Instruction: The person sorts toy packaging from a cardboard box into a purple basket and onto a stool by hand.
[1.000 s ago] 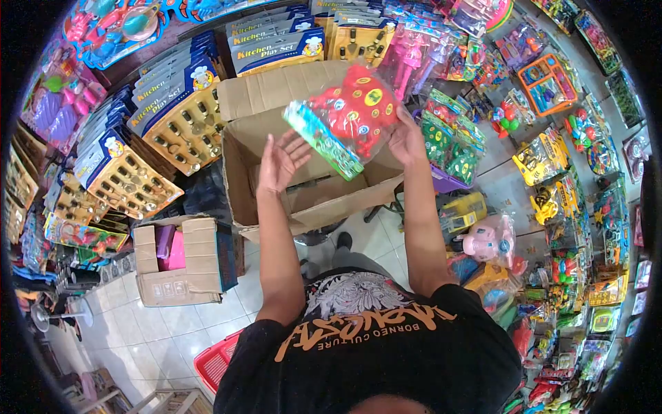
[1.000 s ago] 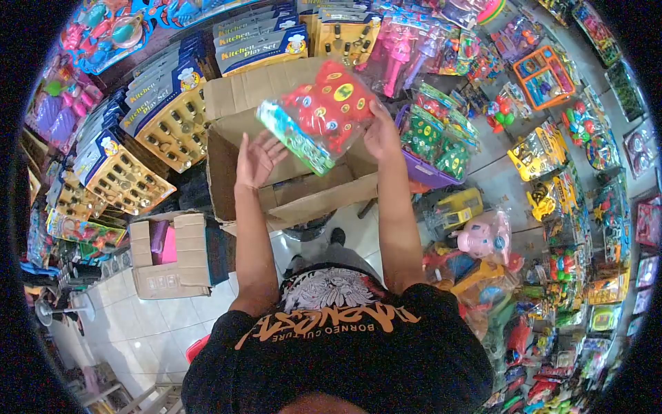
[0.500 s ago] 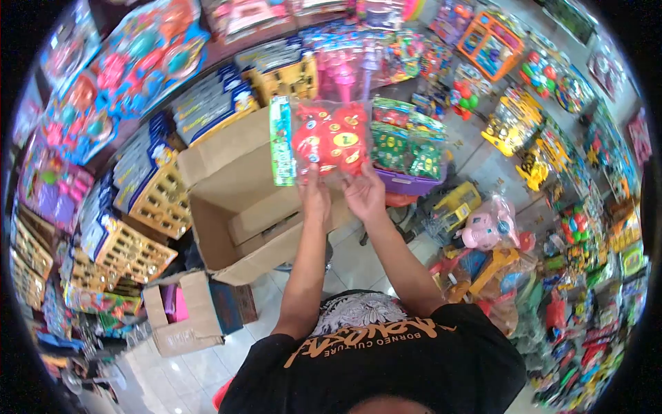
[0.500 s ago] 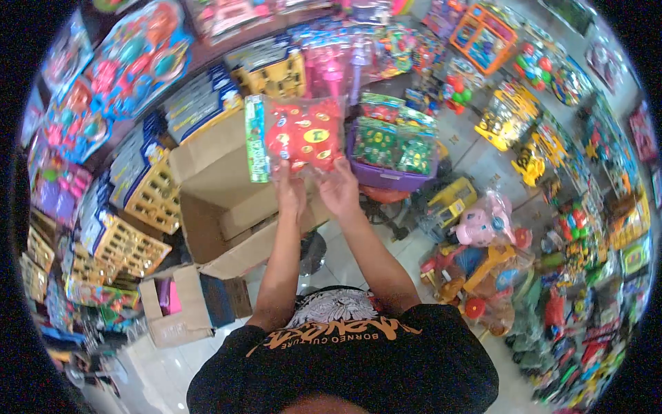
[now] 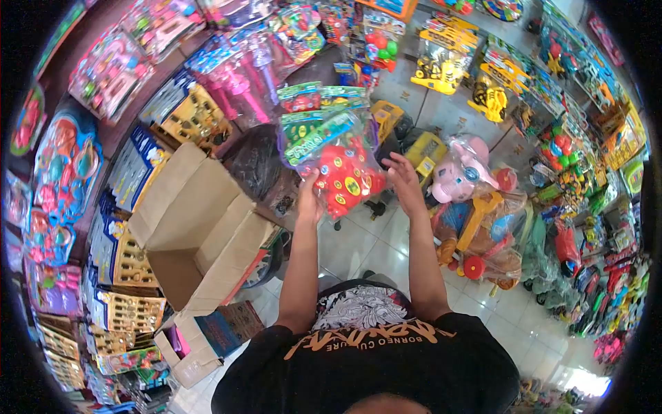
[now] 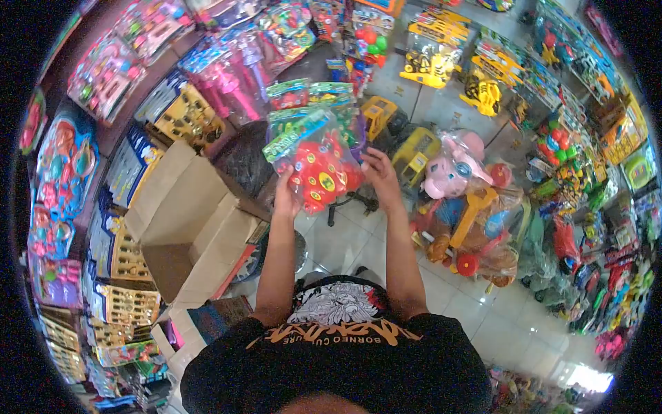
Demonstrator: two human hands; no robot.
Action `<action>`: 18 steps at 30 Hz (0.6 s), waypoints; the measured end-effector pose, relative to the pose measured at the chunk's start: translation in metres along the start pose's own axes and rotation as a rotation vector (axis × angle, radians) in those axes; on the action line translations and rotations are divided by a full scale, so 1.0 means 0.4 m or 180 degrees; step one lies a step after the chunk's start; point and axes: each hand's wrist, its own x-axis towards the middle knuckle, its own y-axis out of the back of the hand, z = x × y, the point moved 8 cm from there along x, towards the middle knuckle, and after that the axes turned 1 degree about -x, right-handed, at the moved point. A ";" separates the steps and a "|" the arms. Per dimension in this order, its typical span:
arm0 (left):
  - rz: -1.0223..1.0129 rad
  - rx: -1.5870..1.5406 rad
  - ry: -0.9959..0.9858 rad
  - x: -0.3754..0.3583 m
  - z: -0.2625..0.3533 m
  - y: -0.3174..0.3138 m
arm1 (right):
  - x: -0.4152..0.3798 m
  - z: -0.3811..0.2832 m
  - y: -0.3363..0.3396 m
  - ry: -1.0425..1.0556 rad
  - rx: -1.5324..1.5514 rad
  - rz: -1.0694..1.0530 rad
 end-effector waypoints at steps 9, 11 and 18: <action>0.0395 0.0663 0.0494 0.090 -0.108 0.003 | 0.038 0.084 0.092 -0.0189 -0.0792 0.0247; 0.0201 0.0438 0.0263 0.122 -0.086 0.006 | 0.080 0.100 0.087 -0.0124 -0.0705 0.0306; 0.0138 0.0957 -0.0146 0.343 -0.005 0.109 | 0.284 0.174 0.036 0.0031 -0.0937 0.0586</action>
